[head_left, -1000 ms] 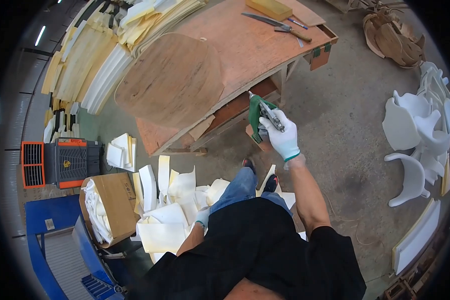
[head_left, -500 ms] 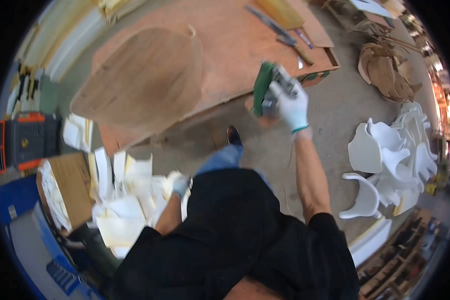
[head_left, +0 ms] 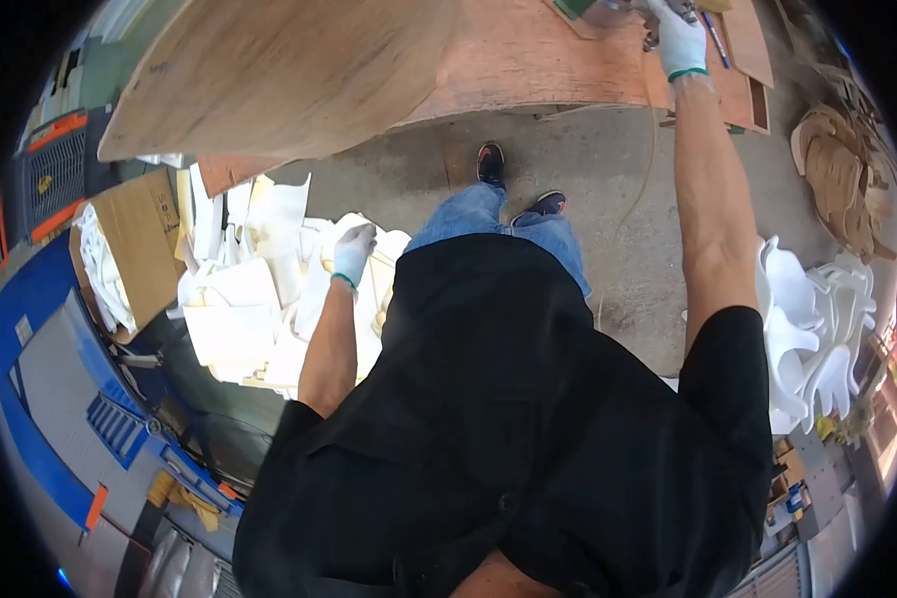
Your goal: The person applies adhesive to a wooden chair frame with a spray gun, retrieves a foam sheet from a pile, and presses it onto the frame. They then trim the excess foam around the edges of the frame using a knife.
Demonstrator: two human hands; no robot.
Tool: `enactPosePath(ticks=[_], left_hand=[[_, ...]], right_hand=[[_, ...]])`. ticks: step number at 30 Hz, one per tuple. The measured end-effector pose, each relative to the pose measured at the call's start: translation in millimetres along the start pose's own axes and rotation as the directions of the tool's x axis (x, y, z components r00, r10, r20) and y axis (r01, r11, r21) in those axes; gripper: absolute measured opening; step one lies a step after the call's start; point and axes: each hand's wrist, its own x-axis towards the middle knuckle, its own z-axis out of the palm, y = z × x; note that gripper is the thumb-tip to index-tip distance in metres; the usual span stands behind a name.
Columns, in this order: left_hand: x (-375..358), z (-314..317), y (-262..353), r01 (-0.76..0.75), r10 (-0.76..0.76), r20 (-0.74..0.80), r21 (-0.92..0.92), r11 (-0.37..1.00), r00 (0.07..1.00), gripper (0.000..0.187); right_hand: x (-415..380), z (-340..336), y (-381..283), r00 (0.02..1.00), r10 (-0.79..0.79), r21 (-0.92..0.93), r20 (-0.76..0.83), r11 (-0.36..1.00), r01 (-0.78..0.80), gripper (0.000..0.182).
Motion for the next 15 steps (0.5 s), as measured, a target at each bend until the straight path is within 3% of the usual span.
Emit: enactPosePath(ticks=[2, 3, 4, 5, 6, 7, 8, 9, 10, 11, 13, 14, 15], left_hand=[[-1, 0, -14, -0.051, 0.051, 0.037, 0.023, 0.998, 0.998, 0.028], [25, -13, -41, -0.119, 0.080, 0.147, 0.276, 0.954, 0.986, 0.026], [51, -24, -67, -0.230, 0.109, 0.256, 0.510, 0.829, 0.960, 0.024], [79, -33, -92, -0.357, 0.137, 0.361, 0.665, 0.656, 0.923, 0.024], [86, -23, -78, -0.639, 0.219, 0.601, 0.718, 0.276, 0.769, 0.025], [93, -11, -64, -0.781, 0.283, 0.787, 0.602, -0.164, 0.548, 0.027], [126, -3, -63, -0.784, 0.115, 0.877, 0.470, -0.405, 0.466, 0.028], [177, 10, -88, -0.791, 0.029, 0.852, 0.498, -0.355, 0.523, 0.026], [181, 33, -59, -0.854, -0.079, 0.900, 0.375, -0.359, 0.429, 0.026], [209, 64, -45, -0.874, -0.113, 0.929, 0.285, -0.394, 0.353, 0.026], [253, 99, -6, -0.979, -0.002, 0.996, 0.084, -0.188, 0.086, 0.028], [227, 120, 20, -0.902, 0.065, 0.997, -0.008, -0.431, -0.040, 0.032], [177, 157, 70, -0.826, -0.052, 0.997, 0.024, -0.563, 0.064, 0.036]], right_hand=[[11, -13, 19, 1.000, -0.004, -0.016, -0.027, 1.000, 0.004, 0.021], [5, -11, 30, 0.991, -0.136, -0.203, 0.010, 0.970, 0.135, 0.024], [-2, -15, 47, 0.925, -0.371, -0.540, 0.086, 0.762, 0.356, 0.027], [-16, -22, 59, 0.830, -0.539, -0.752, 0.139, 0.488, 0.443, 0.031], [-35, -37, 79, 0.740, -0.660, -0.841, 0.132, 0.321, 0.436, 0.035], [-84, -46, 46, 0.949, -0.314, -0.889, -0.044, 0.445, 0.106, 0.049], [-111, -53, 91, 0.772, -0.554, -0.772, -0.312, 0.621, 0.134, 0.060], [-157, -70, 77, 0.926, -0.099, -0.595, -0.364, 0.789, -0.150, 0.067], [-194, -78, 113, 0.847, -0.032, -0.508, -0.531, 0.812, -0.288, 0.069], [-242, -83, 111, 0.756, 0.147, -0.338, -0.638, 0.829, -0.446, 0.069], [-326, -104, 148, 0.572, 0.327, -0.221, -0.752, 0.692, -0.687, 0.068], [-375, -114, 159, 0.559, 0.258, -0.268, -0.788, 0.674, -0.688, 0.064], [-421, -131, 152, 0.569, 0.283, -0.293, -0.772, 0.636, -0.714, 0.062]])
